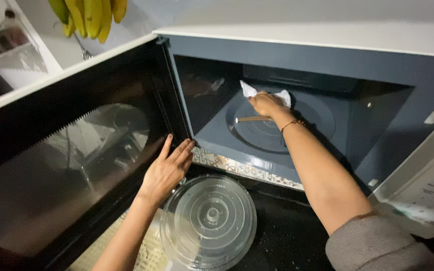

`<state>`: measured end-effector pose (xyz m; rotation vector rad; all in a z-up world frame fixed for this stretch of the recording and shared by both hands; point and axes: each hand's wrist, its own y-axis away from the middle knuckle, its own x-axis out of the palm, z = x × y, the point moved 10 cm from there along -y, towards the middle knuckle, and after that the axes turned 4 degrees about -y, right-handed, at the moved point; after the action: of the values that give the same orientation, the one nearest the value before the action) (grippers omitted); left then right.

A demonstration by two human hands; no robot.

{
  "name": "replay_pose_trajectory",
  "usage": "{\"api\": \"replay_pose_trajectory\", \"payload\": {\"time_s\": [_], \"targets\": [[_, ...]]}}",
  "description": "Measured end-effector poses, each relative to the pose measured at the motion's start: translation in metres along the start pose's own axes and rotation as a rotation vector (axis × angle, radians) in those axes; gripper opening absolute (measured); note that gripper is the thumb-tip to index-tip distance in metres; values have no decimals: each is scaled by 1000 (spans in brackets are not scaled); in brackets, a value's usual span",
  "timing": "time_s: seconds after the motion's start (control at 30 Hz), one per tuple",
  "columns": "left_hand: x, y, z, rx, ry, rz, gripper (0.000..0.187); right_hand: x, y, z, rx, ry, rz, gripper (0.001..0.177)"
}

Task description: The person wipes the exterior of a microwave with a cloth, removes the rotating glass tray and support, wipes the interior, and then wipes the glass tray with a towel.

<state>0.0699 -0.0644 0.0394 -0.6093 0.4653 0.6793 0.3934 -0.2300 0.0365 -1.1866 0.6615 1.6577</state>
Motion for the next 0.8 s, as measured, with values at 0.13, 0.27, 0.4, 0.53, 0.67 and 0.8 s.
{"api": "replay_pose_trajectory", "payload": {"time_s": [0.13,0.27,0.4,0.53,0.67,0.8], "targets": [[9,2,0,-11,13,-2,33,19,-55,-86,260,-24,-239,24],[0,-1,-1,-2,3,-3,34,-38,-13,-100,272,39,-559,18],[1,-1,0,-26,-18,20,32,-51,16,-125,369,176,-692,23],[6,0,1,-38,5,8,29,-6,7,-134,398,56,-320,30],[-6,-1,2,-56,-8,9,30,-8,27,-124,446,123,-227,35],[3,-1,0,-55,-20,104,36,-14,63,-123,470,178,-178,28]]}}
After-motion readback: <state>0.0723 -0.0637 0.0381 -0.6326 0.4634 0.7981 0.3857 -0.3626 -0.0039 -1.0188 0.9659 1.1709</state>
